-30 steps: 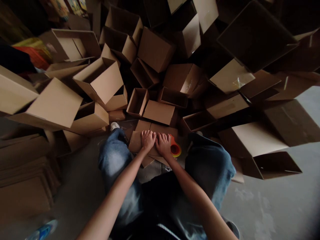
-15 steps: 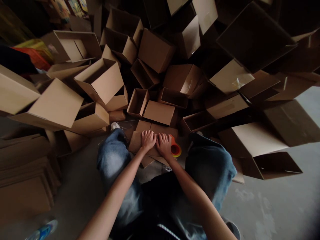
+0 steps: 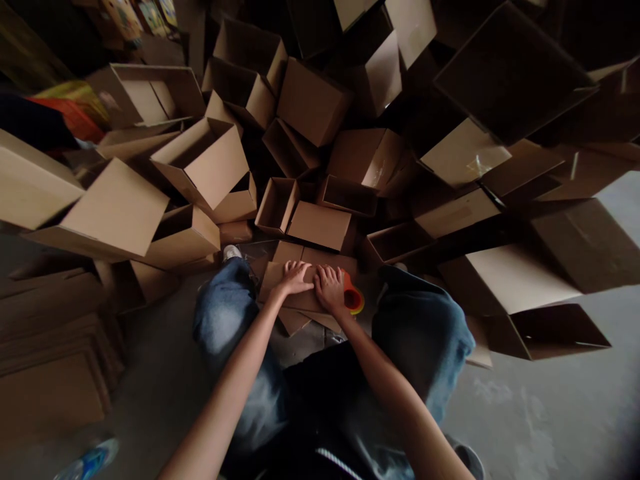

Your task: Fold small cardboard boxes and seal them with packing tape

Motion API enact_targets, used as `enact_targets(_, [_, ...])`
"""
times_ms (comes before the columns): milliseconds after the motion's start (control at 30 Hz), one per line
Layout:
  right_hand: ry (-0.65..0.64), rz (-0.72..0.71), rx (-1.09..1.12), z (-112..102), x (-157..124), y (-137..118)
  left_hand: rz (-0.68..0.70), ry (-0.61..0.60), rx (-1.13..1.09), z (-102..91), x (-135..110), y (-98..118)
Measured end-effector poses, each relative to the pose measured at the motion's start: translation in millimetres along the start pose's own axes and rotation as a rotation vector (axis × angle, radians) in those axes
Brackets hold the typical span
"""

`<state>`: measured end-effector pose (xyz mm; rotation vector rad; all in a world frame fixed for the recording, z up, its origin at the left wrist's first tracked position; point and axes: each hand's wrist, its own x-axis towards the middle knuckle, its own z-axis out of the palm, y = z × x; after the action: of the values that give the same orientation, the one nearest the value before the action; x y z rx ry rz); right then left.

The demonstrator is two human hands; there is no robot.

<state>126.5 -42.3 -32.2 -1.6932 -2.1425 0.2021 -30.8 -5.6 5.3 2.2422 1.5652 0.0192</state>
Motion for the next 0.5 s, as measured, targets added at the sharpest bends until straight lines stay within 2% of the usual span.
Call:
enact_targets(133, [-0.1,-0.003,0.028,1.6,5.2,10.4,-0.009,-0.025,0.005,-2.4,1.4,-0.5])
enact_targets(267, [-0.174,-0.071,0.046,2.6,8.2,24.2,-0.012,-0.025,-0.007,-0.9,-1.1,1.8])
enact_targets(367, [-0.168,-0.095,0.034,1.3,6.7,27.4,-0.065,0.011,-0.011,5.3,-5.0,5.0])
enact_targets(500, [-0.105,-0.075,0.021,-1.4,0.2,18.7,-0.111,0.029,-0.018,13.3,-9.0,6.1])
